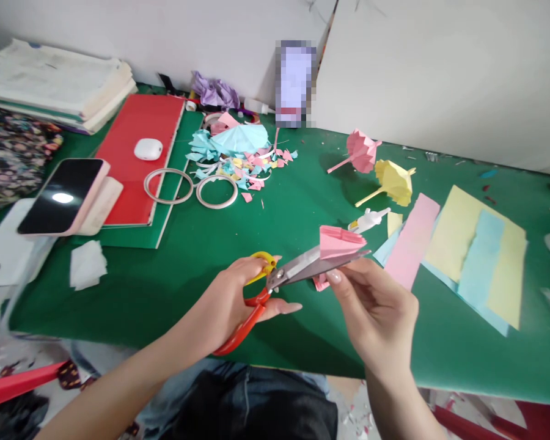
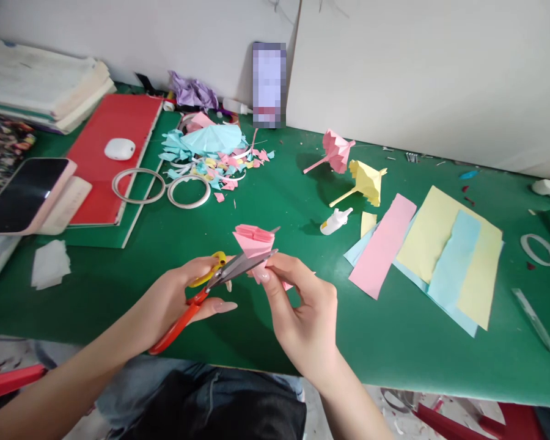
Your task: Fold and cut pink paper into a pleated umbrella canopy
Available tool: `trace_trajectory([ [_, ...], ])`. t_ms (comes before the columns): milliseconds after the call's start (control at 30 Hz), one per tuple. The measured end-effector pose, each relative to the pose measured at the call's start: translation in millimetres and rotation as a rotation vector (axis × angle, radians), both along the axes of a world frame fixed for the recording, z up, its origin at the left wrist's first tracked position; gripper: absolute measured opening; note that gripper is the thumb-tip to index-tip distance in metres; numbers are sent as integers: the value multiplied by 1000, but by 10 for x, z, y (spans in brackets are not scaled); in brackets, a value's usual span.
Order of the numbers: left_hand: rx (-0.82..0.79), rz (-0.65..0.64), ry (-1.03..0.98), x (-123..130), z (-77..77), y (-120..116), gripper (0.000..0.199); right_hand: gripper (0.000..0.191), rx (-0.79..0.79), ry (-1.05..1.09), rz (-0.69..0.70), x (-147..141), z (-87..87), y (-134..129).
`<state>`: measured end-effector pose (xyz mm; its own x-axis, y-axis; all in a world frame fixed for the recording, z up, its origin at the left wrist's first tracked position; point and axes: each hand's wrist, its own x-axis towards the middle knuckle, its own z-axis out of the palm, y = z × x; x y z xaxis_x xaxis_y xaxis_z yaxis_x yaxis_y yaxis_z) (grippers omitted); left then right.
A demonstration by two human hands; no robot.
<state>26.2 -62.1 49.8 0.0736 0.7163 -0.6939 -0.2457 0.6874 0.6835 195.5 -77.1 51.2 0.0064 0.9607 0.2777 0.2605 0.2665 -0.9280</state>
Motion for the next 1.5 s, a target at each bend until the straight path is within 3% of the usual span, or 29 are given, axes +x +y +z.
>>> trace_trajectory([
  [100,-102,92,-101,11,-4,3,4,19,-1,-10,-4,0,6,-6],
  [500,-80,25,-141,-20,-106,-32,17,20,8,-31,-9,-11,7,-9],
  [867,-227,83,-91,57,34,39,20,16,-3,-34,-23,1,0,-2],
  [1200,-174,95,-198,19,-11,21,32,12,28,-59,-40,-10,-40,14],
  [1300,-144,49,-113,22,6,30,30,11,41,-74,-48,-16,-49,26],
  [1500,92,-121,121,41,6,19,34,12,81,-73,-75,-12,-106,30],
])
